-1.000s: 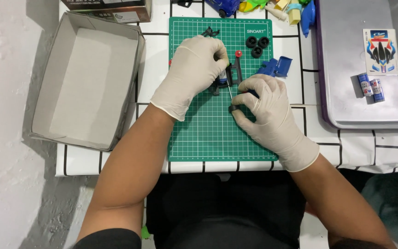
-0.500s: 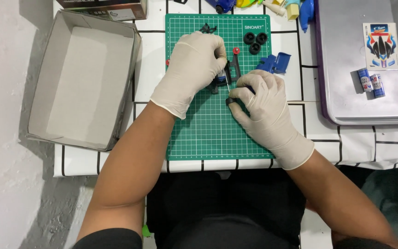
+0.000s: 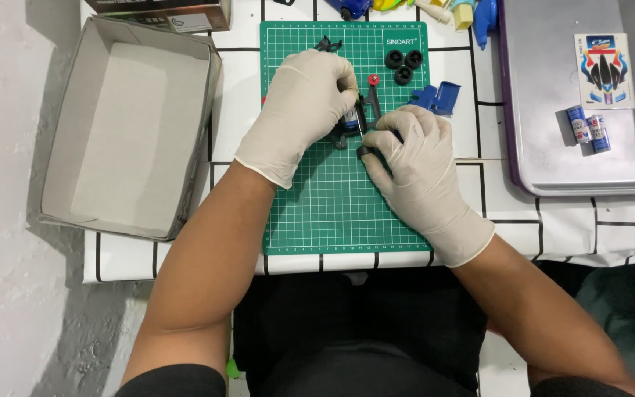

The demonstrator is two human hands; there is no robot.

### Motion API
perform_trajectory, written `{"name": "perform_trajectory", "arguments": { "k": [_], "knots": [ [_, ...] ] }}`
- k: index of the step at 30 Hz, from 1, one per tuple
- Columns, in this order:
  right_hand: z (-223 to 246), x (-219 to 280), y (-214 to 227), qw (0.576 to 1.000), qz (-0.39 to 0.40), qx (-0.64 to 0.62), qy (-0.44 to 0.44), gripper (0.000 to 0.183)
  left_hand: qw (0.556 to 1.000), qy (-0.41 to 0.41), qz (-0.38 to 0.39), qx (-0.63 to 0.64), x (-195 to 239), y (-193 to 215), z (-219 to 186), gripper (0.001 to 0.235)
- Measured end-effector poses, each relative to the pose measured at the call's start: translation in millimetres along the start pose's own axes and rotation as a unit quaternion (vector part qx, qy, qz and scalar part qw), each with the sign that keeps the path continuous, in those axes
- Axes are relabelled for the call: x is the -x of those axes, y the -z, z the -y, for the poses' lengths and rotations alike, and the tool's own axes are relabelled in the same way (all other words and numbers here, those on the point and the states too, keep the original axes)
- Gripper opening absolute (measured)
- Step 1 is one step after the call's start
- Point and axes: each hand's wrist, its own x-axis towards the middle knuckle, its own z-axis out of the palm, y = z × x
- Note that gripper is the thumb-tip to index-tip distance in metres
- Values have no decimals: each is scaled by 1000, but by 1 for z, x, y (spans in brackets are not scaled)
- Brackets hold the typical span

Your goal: Assembling a mini 4WD toy car by installing batteries and snapping plastic chassis components together.

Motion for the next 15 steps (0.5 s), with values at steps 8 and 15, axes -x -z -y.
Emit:
{"name": "perform_trajectory", "arguments": {
  "k": [8,15],
  "knots": [
    [0,0,-2,1000,-1,4,-5,16,1000,-19,-4,-4,0,-2,3,20],
    [1,1,-1,1000,-6,-6,-20,14,998,-57,-10,-21,-1,-2,9,19]
  ]
}}
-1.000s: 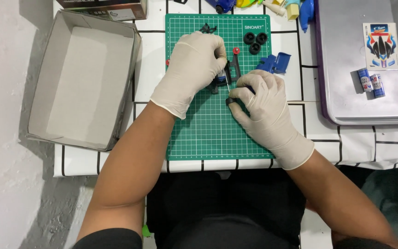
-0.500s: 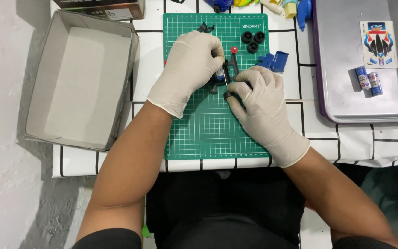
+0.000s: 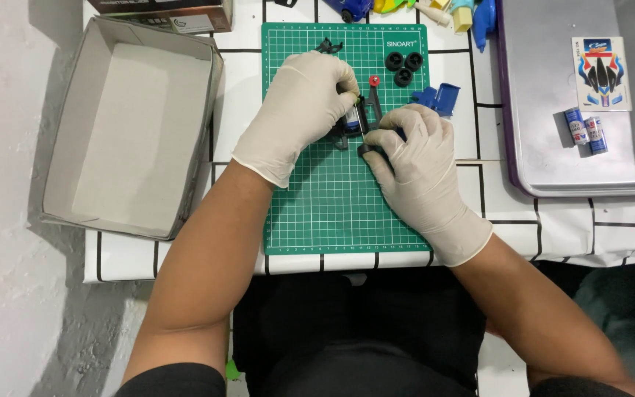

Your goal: Assembling a mini 4WD toy car by installing batteries and snapping plastic chassis components together.

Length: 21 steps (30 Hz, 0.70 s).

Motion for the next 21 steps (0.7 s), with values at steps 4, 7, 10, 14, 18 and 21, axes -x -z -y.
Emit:
{"name": "perform_trajectory", "arguments": {
  "k": [4,7,10,14,18,21],
  "knots": [
    [-1,1,-1,1000,-14,-7,-8,18,999,23,29,29,1,5,-3,16],
    [-2,1,1,999,-21,-13,-23,19,997,40,35,50,4,8,-4,15],
    [-4,-4,4,998,-49,-24,-23,19,995,61,31,73,7,15,-8,13],
    [-13,-17,7,995,-87,-45,-4,21,987,88,-4,132,11,33,-11,14],
    [-24,-36,11,994,-91,-55,-4,27,961,95,-67,251,11,40,2,9],
    [-35,-53,9,990,-100,-103,-13,25,926,98,-135,340,5,29,18,4]
  ]
}}
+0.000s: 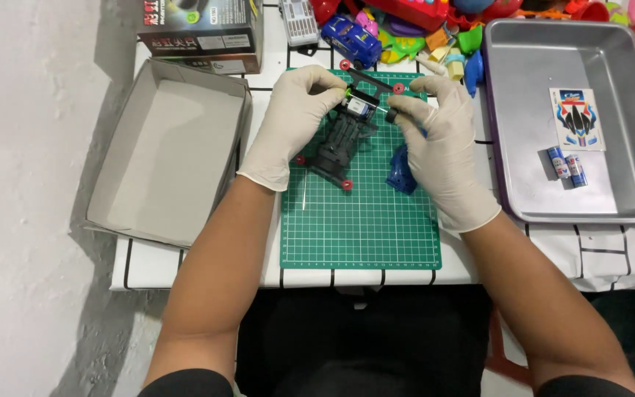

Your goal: Assembling a mini 4WD toy car by installing batteries and snapping plastic chassis components together.

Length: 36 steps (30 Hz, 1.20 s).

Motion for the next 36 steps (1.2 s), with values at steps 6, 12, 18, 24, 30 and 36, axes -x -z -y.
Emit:
{"name": "perform_trajectory", "arguments": {
  "k": [6,12,18,24,30,36],
  "knots": [
    [-34,-25,-27,959,48,-192,-202,24,984,61,-72,149,-2,-3,10,6],
    [-37,-27,-39,915,45,-293,-273,29,970,56,-104,214,-13,-14,40,35],
    [-33,-23,-37,889,-5,-381,-256,37,946,74,-73,306,-2,-25,26,37],
    [-34,-16,-34,871,-56,-403,-275,37,930,87,-45,354,3,-35,24,36],
    [-20,-21,-31,872,-73,-399,-272,34,934,64,-32,350,2,-34,27,32],
    [-31,-12,-35,881,-75,-373,-281,31,952,55,-30,299,2,-31,31,29]
  ]
}}
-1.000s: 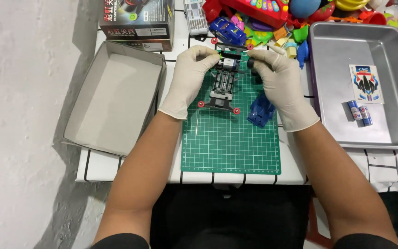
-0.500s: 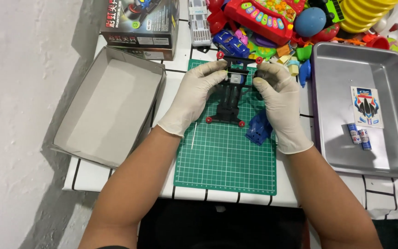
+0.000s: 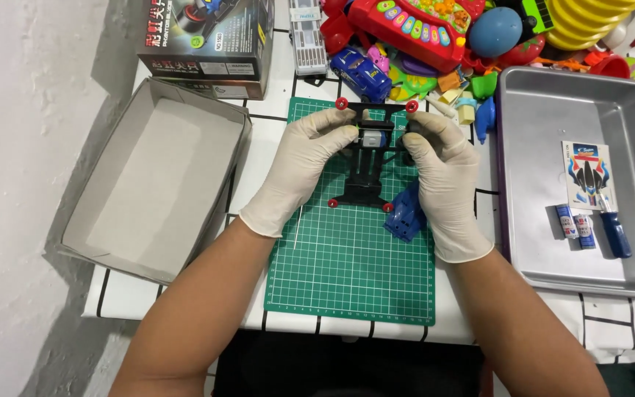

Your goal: Assembling a mini 4WD toy car by installing batteries and snapping plastic chassis components together.

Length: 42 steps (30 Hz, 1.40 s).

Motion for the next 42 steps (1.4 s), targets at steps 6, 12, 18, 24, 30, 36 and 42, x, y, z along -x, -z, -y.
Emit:
{"name": "perform_trajectory", "arguments": {
  "k": [6,12,18,24,30,36,42],
  "knots": [
    [5,3,-2,1000,2,20,9,35,1000,4,-13,1,0,1,0,31],
    [-2,4,2,1000,-1,18,21,27,1000,10,-12,-15,-2,2,6,32],
    [11,5,0,999,10,38,31,28,1000,11,-16,-21,2,-2,2,35],
    [-7,5,6,999,7,53,10,19,998,-14,-8,-69,3,-3,2,33],
    [-10,7,6,998,-13,48,-46,28,997,-25,5,-71,10,-9,-5,32],
    [-17,10,2,995,-8,29,-91,43,996,-29,15,-83,15,-13,-16,30],
    [-5,5,3,998,32,42,27,29,996,-43,12,-80,13,-9,-17,30]
  ]
}}
